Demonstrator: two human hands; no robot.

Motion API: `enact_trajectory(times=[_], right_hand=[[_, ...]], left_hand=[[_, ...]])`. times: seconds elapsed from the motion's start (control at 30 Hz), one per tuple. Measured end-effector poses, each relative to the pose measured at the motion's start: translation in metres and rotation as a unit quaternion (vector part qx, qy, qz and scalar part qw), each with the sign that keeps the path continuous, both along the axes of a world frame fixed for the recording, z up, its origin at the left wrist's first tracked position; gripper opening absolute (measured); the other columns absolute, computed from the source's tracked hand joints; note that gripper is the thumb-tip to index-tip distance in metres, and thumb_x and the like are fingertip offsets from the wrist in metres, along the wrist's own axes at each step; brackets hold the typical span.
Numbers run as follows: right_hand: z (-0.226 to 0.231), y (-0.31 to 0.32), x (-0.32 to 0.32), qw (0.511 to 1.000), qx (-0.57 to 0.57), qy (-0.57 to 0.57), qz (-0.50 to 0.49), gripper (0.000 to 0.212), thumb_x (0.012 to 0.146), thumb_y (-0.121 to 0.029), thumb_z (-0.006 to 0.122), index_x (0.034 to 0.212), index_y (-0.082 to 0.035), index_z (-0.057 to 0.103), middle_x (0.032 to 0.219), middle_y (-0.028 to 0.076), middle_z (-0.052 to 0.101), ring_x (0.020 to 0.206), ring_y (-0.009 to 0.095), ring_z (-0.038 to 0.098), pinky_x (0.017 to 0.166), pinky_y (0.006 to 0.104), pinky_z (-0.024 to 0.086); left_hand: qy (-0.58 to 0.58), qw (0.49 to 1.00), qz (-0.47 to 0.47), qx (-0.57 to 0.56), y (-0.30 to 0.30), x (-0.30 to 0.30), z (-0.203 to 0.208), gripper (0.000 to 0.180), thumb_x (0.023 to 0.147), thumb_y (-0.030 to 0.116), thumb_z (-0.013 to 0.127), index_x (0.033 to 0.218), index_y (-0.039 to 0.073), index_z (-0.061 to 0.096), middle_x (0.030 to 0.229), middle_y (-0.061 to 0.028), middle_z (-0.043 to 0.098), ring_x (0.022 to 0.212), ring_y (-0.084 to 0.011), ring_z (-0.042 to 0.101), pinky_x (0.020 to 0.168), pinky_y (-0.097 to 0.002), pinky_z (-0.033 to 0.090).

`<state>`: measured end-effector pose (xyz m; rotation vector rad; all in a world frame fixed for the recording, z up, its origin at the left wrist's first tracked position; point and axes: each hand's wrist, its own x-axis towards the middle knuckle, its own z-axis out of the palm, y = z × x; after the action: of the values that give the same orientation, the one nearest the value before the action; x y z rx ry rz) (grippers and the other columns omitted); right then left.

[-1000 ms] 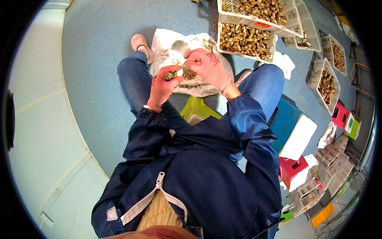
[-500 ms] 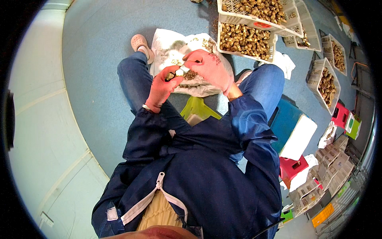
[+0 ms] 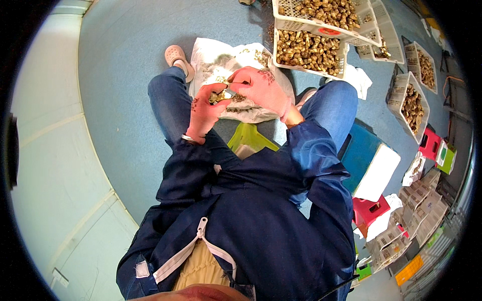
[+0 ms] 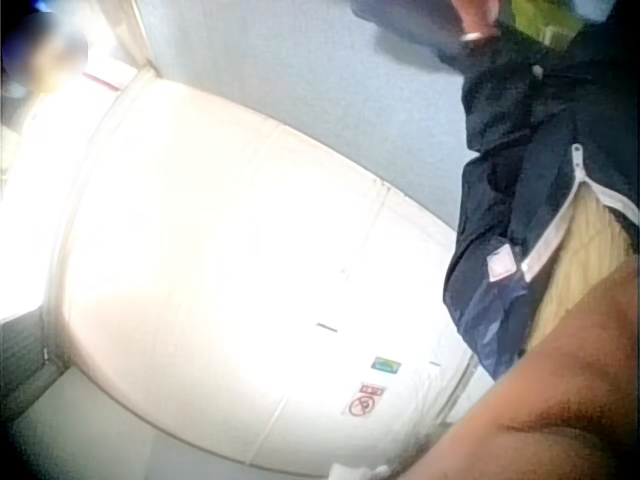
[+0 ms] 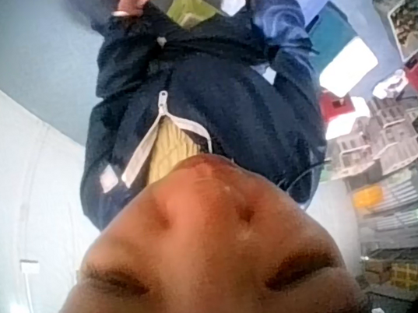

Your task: The person sits on a stool and sorts small brown items from a plastic basket, peeling several by hand and placing the contents onto a white cloth.

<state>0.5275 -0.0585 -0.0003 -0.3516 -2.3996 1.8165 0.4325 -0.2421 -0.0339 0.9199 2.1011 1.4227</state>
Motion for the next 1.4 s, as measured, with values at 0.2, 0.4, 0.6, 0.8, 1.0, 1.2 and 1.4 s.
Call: enact_trajectory(times=[0.2,0.4,0.6,0.8,1.0,1.2,1.4], right_hand=[[0.004,0.0,0.0,0.996,-0.08,-0.029,-0.037,0.015,0.085,-0.014,0.067,0.093,-0.001,0.067,0.102,0.008,0.067,0.089,0.016,0.062,0.079,0.0277,0.049],[-0.007,0.003,-0.001,0.994,0.006,-0.031,-0.109,0.022,0.084,-0.021,0.066,0.093,0.0,0.068,0.097,0.008,0.068,0.086,0.018,0.064,0.076,0.0297,0.049],[0.004,0.007,0.003,0.971,-0.2,-0.089,-0.101,0.021,0.091,-0.021,0.064,0.097,-0.002,0.068,0.089,0.0,0.067,0.078,0.007,0.058,0.07,0.0216,0.046],[0.009,0.006,0.011,0.952,-0.291,-0.079,-0.051,0.029,0.094,-0.029,0.058,0.105,-0.003,0.067,0.082,0.002,0.066,0.072,0.011,0.064,0.062,0.0229,0.046],[0.006,-0.009,0.008,0.946,-0.318,-0.061,0.01,0.023,0.094,-0.023,0.06,0.101,-0.002,0.065,0.088,0.002,0.066,0.08,0.009,0.064,0.067,0.0233,0.05],[0.019,0.013,0.026,0.937,-0.331,-0.025,-0.107,0.023,0.091,-0.024,0.063,0.096,-0.002,0.067,0.086,0.003,0.067,0.075,0.01,0.064,0.068,0.0244,0.05],[0.017,0.017,0.013,0.97,-0.222,0.014,-0.102,0.021,0.089,-0.022,0.064,0.099,-0.004,0.07,0.088,-0.001,0.066,0.081,0.006,0.057,0.07,0.0223,0.047]], left_hand=[[0.096,0.994,0.0,-0.045,0.002,0.0,0.005,0.037,0.074,0.004,0.075,0.109,0.006,0.064,0.1,-0.0094,0.059,0.093,-0.0219,0.061,0.081,-0.031,0.048],[0.091,0.996,0.01,0.01,0.0,-0.001,-0.005,0.036,0.077,0.006,0.074,0.111,0.004,0.063,0.095,-0.0044,0.06,0.086,-0.0156,0.061,0.075,-0.0267,0.048],[-0.402,0.915,0.019,0.008,0.003,-0.004,0.028,0.033,0.087,0.009,0.065,0.118,0.001,0.059,0.088,0.0005,0.062,0.063,-0.0058,0.051,0.056,-0.0199,0.04],[-0.424,0.905,-0.025,0.022,0.005,-0.006,0.027,0.04,0.09,0.012,0.057,0.129,-0.001,0.053,0.084,0.0,0.061,0.056,-0.0038,0.049,0.047,-0.0182,0.037],[-0.37,0.928,-0.029,0.025,0.003,0.002,0.016,0.046,0.094,0.018,0.049,0.137,0.004,0.05,0.074,0.0033,0.054,0.052,-0.0047,0.043,0.045,-0.0186,0.035],[-0.477,0.874,-0.063,0.067,0.005,-0.005,-0.012,0.044,0.099,0.04,0.049,0.125,0.004,0.052,0.08,-0.0015,0.057,0.058,-0.0072,0.048,0.047,-0.0206,0.037],[-0.255,0.958,-0.124,0.055,0.043,0.033,0.029,0.045,0.085,-0.003,0.057,0.128,0.003,0.049,0.102,-0.0054,0.057,0.091,-0.0127,0.058,0.072,-0.0241,0.05]])
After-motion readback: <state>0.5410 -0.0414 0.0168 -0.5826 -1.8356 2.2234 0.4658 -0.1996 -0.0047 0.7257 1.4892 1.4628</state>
